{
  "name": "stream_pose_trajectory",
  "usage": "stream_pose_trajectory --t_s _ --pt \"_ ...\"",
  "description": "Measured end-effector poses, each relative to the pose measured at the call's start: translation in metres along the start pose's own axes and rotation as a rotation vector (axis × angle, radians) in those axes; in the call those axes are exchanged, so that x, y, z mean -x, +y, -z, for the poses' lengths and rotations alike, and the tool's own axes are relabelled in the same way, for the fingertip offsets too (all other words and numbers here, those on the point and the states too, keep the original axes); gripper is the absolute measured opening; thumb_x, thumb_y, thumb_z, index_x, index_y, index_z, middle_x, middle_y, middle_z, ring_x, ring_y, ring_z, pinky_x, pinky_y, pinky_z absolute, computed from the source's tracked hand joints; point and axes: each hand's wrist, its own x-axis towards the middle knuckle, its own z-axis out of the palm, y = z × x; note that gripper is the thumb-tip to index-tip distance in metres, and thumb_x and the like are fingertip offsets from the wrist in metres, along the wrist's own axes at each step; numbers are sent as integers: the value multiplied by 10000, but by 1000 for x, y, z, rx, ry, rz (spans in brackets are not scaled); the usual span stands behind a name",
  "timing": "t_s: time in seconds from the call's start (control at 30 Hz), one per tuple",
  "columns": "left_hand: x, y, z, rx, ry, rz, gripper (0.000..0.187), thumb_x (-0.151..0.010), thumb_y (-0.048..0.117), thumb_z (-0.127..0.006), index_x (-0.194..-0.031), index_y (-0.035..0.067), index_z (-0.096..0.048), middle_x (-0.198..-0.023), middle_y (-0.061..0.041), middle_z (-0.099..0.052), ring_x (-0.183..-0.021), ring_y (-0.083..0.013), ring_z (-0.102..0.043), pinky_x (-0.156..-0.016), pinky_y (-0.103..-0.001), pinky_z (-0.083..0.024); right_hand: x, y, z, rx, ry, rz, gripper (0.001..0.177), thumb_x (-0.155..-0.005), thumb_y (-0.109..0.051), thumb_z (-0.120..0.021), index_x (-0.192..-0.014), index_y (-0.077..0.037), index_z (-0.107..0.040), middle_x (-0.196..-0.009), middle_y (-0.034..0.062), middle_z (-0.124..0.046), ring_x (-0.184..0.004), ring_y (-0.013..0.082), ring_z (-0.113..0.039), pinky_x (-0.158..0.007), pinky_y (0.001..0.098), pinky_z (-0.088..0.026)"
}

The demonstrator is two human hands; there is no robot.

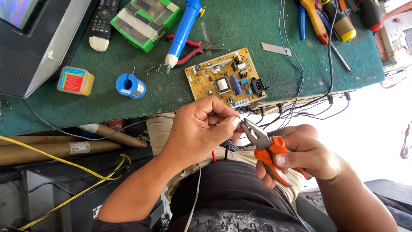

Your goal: The person solders a green circuit board using a soldering iron and solder wire. They then strip the ends of black wires with pliers and attach them to the board, soldering the connections.

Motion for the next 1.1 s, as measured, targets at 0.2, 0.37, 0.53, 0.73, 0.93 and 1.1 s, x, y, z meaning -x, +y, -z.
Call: stream_pose_trajectory --t_s 0.2,0.37,0.53,0.73,0.93,1.1 --pt "-3 -3 -1 36 15 53 73 -961 51 -721 -975 6 -666 -868 -179 -797 -725 -207 -811 -698 -278 -682 1 2 2 -89 -5 3 470 -1009 -287 -675 -973 170 -779 -845 271 -809 -655 347 -854 -542 343 -682" --pt "-4 -7 -2 95 25 63 75 -956 30 -722 -976 -12 -663 -874 -203 -780 -766 -224 -816 -714 -345 -747 4 10 0 -111 54 11 463 -1019 -292 -675 -971 167 -708 -843 255 -769 -549 301 -760 -452 332 -613" --pt "-8 -16 -4 107 46 56 67 -962 22 -705 -994 -15 -659 -888 -211 -780 -764 -247 -823 -709 -333 -729 8 24 6 -203 26 -56 461 -1021 -311 -665 -1006 149 -681 -863 252 -767 -565 281 -726 -461 320 -541" --pt "-9 -25 -14 163 104 -50 91 -968 44 -717 -1000 -22 -663 -892 -160 -720 -767 -198 -752 -761 -349 -728 3 22 -3 -234 88 -26 519 -1003 -331 -674 -907 177 -711 -776 265 -761 -530 278 -707 -454 307 -525" --pt "-15 -45 -26 107 233 -148 92 -961 79 -741 -941 64 -653 -996 -105 -742 -922 -144 -697 -837 -298 -608 5 43 -7 -363 114 30 542 -1033 -321 -649 -929 210 -687 -835 317 -735 -586 345 -721 -462 348 -543" --pt "-19 -55 -37 140 306 -215 128 -970 73 -725 -910 82 -613 -1023 -127 -736 -1042 -196 -714 -950 -334 -581 3 51 -15 -416 180 98 497 -1034 -297 -652 -929 188 -668 -857 324 -716 -571 386 -702 -434 372 -523"
